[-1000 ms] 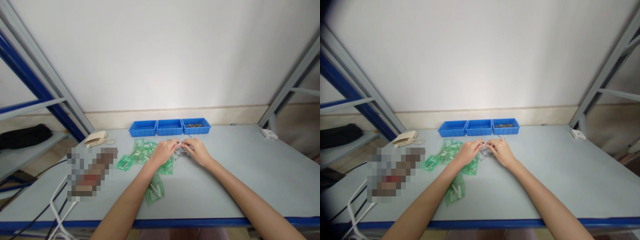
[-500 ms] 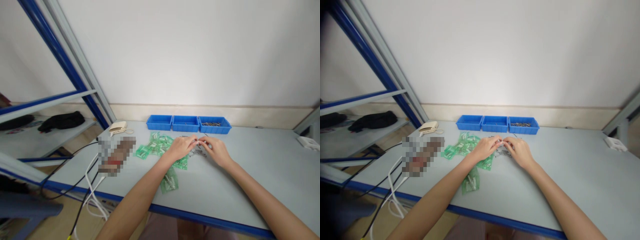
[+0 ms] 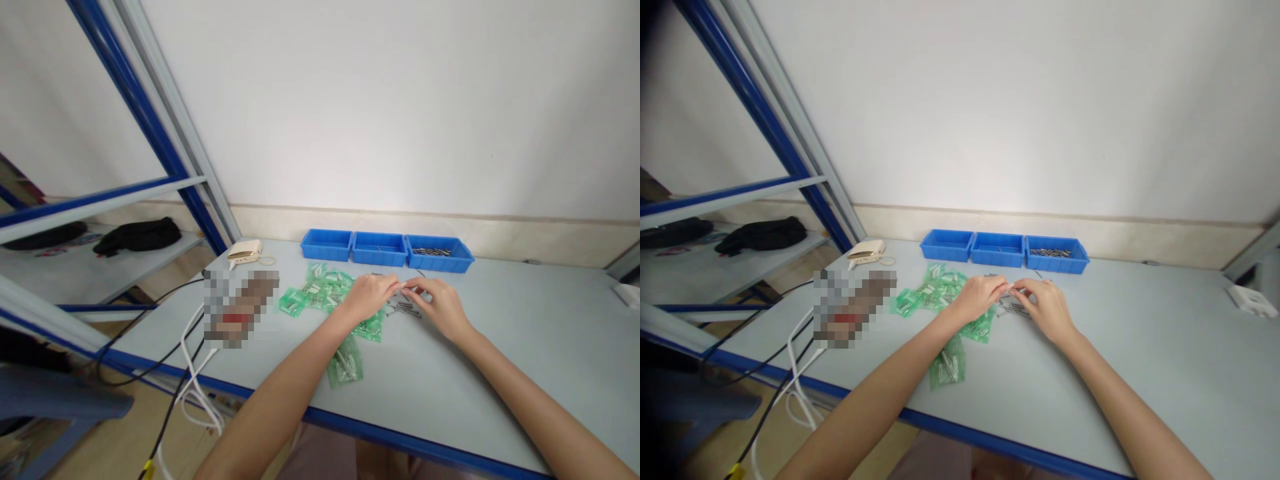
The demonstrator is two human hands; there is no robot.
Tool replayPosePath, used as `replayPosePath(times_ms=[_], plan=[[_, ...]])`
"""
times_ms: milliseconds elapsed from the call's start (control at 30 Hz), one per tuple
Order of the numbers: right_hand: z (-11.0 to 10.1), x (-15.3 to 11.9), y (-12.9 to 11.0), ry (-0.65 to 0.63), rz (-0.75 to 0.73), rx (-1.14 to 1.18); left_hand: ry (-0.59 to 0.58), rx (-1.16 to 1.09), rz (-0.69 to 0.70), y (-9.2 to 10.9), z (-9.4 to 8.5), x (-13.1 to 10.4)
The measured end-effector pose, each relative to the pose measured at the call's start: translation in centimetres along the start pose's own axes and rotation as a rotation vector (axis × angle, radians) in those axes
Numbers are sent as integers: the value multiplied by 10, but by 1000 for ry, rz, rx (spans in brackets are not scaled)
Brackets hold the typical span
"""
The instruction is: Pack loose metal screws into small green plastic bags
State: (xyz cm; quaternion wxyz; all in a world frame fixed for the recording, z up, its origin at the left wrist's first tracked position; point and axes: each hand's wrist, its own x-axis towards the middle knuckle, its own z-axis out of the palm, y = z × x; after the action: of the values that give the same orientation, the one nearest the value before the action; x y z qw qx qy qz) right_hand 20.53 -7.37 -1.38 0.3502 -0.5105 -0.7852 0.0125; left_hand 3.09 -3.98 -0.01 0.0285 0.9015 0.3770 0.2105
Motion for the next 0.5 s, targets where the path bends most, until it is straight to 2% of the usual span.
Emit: replayPosePath(times_ms=[233, 500], plan=[[-6, 1, 1, 2, 17, -67, 34, -76, 32, -2, -2, -1], [-9, 2, -1, -137, -5, -22, 54, 32, 123, -6, 1, -1]])
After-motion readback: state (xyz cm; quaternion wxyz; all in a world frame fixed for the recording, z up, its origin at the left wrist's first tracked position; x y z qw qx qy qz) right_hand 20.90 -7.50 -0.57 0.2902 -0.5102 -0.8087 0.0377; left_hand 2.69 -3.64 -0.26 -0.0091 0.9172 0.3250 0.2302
